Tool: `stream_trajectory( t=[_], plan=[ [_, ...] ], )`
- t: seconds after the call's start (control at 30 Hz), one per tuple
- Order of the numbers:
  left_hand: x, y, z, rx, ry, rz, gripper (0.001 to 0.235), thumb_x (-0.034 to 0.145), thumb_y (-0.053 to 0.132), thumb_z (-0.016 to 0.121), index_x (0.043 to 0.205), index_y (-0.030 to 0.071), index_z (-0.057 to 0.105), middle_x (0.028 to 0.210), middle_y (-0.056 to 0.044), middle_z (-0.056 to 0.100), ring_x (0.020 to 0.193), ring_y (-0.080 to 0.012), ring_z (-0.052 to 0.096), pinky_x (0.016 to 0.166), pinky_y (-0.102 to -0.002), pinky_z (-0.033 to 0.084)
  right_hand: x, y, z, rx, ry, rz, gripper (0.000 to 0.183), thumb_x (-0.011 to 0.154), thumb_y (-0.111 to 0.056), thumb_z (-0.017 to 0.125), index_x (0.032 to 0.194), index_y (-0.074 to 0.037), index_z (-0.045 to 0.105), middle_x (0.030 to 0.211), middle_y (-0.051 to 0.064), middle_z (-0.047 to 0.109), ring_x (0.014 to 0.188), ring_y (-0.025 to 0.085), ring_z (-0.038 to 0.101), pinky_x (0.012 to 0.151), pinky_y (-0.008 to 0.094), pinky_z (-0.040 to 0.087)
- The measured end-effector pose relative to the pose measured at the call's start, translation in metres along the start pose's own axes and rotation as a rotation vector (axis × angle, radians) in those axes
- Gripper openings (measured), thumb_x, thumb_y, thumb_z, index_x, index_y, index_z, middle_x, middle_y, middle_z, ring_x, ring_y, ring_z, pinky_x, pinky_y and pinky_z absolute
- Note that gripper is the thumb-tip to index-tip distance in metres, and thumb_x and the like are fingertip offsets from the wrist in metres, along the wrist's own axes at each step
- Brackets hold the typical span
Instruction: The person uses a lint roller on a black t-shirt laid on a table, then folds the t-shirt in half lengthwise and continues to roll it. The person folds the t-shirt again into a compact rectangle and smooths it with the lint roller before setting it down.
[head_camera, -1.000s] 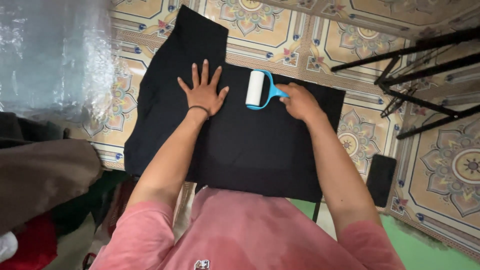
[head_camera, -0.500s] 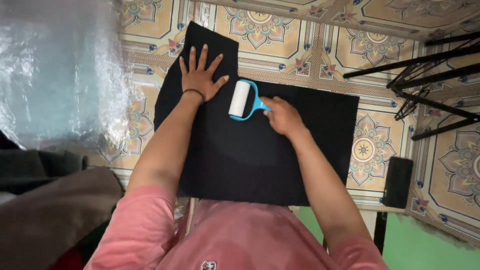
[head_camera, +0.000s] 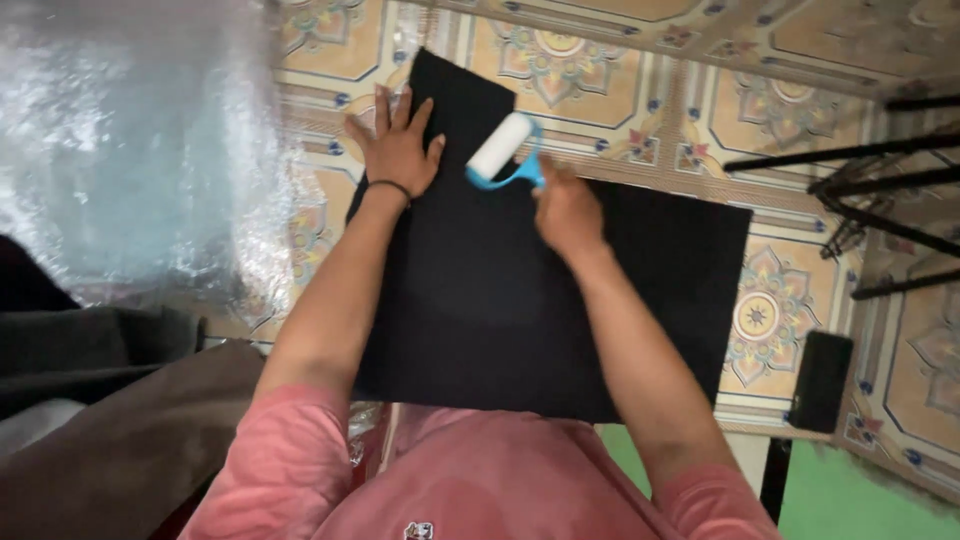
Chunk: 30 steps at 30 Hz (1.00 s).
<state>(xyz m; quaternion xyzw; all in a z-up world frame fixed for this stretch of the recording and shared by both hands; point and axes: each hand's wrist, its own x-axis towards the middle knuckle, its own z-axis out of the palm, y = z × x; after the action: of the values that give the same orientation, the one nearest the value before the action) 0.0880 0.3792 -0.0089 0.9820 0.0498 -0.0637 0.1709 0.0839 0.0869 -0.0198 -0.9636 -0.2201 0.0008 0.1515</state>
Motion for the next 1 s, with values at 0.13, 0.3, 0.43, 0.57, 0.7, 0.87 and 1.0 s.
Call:
stream_trajectory(
  t=[0.13, 0.3, 0.43, 0.57, 0.7, 0.87, 1.0],
  plan=[
    [-0.030, -0.017, 0.000, 0.000, -0.017, -0.129, 0.065, 0.104, 0.056, 0.035, 0.161, 0.026, 0.032, 0.170, -0.010, 0.019, 0.154, -0.0399, 0.002, 0.108, -0.086, 0.003, 0.035, -0.015, -0.035, -0.004, -0.119, 0.023, 0.048, 0.094, -0.018, 0.064, 0.141, -0.012, 0.056, 0.103, 0.023, 0.064, 0.088, 0.051, 0.065, 0.067, 0.064, 0.050],
    [-0.047, -0.024, 0.014, 0.053, 0.083, -0.211, 0.064, 0.104, 0.057, 0.045, 0.159, 0.025, 0.042, 0.170, -0.006, 0.029, 0.156, -0.0333, 0.020, 0.119, -0.072, 0.006, 0.071, -0.039, -0.043, -0.061, -0.284, 0.013, 0.049, 0.101, -0.025, 0.060, 0.149, -0.018, 0.052, 0.106, 0.020, 0.063, 0.100, 0.049, 0.068, 0.082, 0.061, 0.057],
    [-0.050, -0.027, 0.025, 0.053, 0.157, -0.199, 0.062, 0.107, 0.056, 0.039, 0.157, 0.021, 0.045, 0.168, -0.007, 0.030, 0.155, -0.0328, 0.020, 0.120, -0.069, 0.007, 0.100, -0.046, -0.009, -0.006, -0.308, 0.027, 0.042, 0.102, -0.025, 0.059, 0.143, -0.019, 0.055, 0.106, 0.021, 0.064, 0.102, 0.049, 0.068, 0.084, 0.062, 0.056],
    [-0.051, -0.031, 0.032, 0.044, 0.280, -0.195, 0.061, 0.104, 0.055, 0.046, 0.150, 0.017, 0.051, 0.161, -0.013, 0.039, 0.152, -0.0365, 0.025, 0.120, -0.066, 0.011, 0.116, -0.062, 0.007, 0.236, -0.231, 0.011, 0.038, 0.102, -0.021, 0.057, 0.138, -0.007, 0.055, 0.110, 0.025, 0.063, 0.108, 0.053, 0.064, 0.089, 0.061, 0.054],
    [-0.057, -0.026, 0.021, 0.037, 0.199, -0.241, 0.062, 0.104, 0.056, 0.040, 0.155, 0.021, 0.048, 0.167, -0.010, 0.034, 0.155, -0.0346, 0.022, 0.121, -0.065, 0.007, 0.120, -0.068, 0.005, 0.286, -0.194, -0.021, 0.043, 0.102, -0.018, 0.059, 0.141, 0.000, 0.051, 0.112, 0.029, 0.061, 0.113, 0.056, 0.060, 0.095, 0.060, 0.052],
    [-0.066, -0.025, 0.012, 0.065, 0.147, -0.283, 0.066, 0.106, 0.058, 0.036, 0.159, 0.021, 0.042, 0.169, -0.009, 0.029, 0.155, -0.0390, 0.017, 0.121, -0.068, 0.008, 0.131, -0.050, 0.010, 0.271, -0.129, -0.010, 0.037, 0.101, -0.014, 0.060, 0.132, 0.006, 0.054, 0.104, 0.036, 0.062, 0.107, 0.058, 0.059, 0.094, 0.063, 0.049],
    [-0.069, -0.021, 0.009, 0.034, 0.155, -0.302, 0.065, 0.108, 0.058, 0.036, 0.160, 0.020, 0.042, 0.169, -0.008, 0.029, 0.155, -0.0398, 0.015, 0.121, -0.069, 0.006, 0.127, -0.032, 0.003, 0.298, 0.061, -0.206, 0.035, 0.099, -0.006, 0.066, 0.132, 0.006, 0.060, 0.105, 0.033, 0.064, 0.101, 0.056, 0.062, 0.090, 0.060, 0.050]
  ],
)
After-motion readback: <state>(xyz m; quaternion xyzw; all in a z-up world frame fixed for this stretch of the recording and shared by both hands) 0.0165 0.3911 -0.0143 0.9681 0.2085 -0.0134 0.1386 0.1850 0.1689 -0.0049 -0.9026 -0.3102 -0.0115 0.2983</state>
